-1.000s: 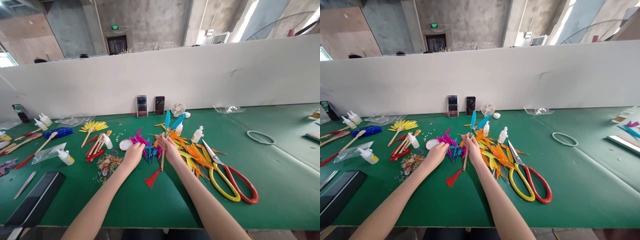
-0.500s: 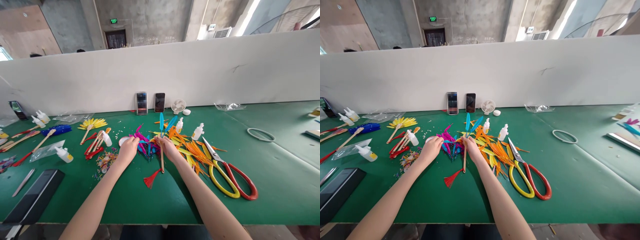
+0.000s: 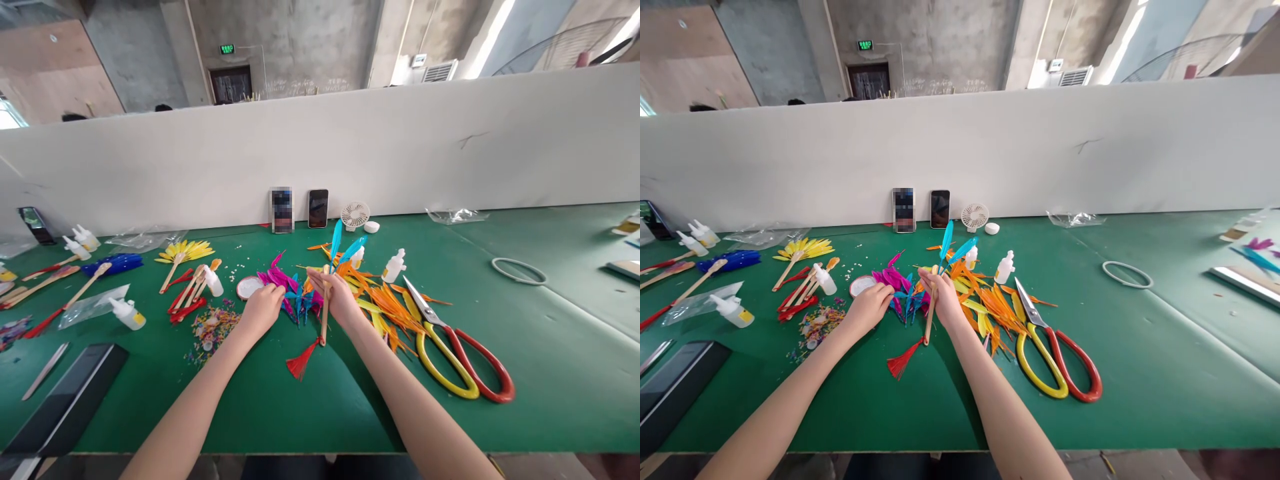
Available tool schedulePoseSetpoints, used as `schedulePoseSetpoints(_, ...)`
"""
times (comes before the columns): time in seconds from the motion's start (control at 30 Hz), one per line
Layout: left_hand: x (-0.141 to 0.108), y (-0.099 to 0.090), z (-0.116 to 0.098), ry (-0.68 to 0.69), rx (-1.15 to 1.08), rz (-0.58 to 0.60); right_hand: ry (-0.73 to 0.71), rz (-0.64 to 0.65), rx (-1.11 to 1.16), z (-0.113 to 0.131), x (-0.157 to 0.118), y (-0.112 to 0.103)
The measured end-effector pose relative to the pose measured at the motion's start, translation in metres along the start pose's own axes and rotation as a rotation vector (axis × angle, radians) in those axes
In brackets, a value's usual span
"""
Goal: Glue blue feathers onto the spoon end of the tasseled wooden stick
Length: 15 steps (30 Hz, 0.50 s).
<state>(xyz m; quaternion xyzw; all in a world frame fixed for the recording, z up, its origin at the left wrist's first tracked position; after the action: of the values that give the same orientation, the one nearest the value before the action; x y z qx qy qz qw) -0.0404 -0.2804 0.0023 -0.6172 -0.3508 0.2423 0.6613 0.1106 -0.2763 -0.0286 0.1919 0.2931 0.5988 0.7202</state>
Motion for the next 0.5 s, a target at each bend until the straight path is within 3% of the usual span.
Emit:
schedulePoseSetpoints(0.23,0.0,0.007,-0.003,0.065,0.016,0.0,0.14,0.032,-0.023,-0.019,0.0,0.003)
schedulePoseSetpoints(0.5,-0.001,0.0,-0.002,0.023,-0.022,-0.034,0.035,-0.014,-0.064,-0.021,-0.001,0.0)
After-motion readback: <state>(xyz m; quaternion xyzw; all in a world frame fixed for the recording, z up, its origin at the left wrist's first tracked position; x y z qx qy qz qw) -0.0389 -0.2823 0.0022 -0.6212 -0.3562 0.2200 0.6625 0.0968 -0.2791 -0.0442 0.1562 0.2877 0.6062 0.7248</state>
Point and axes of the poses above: each hand's wrist, its own x-axis towards the middle knuckle, its own y-axis out of the palm, z = x × y, the point moved 4 cm from there along x, towards the middle knuckle, and after that the axes turned 7 degrees about y, right-handed, at the moved point
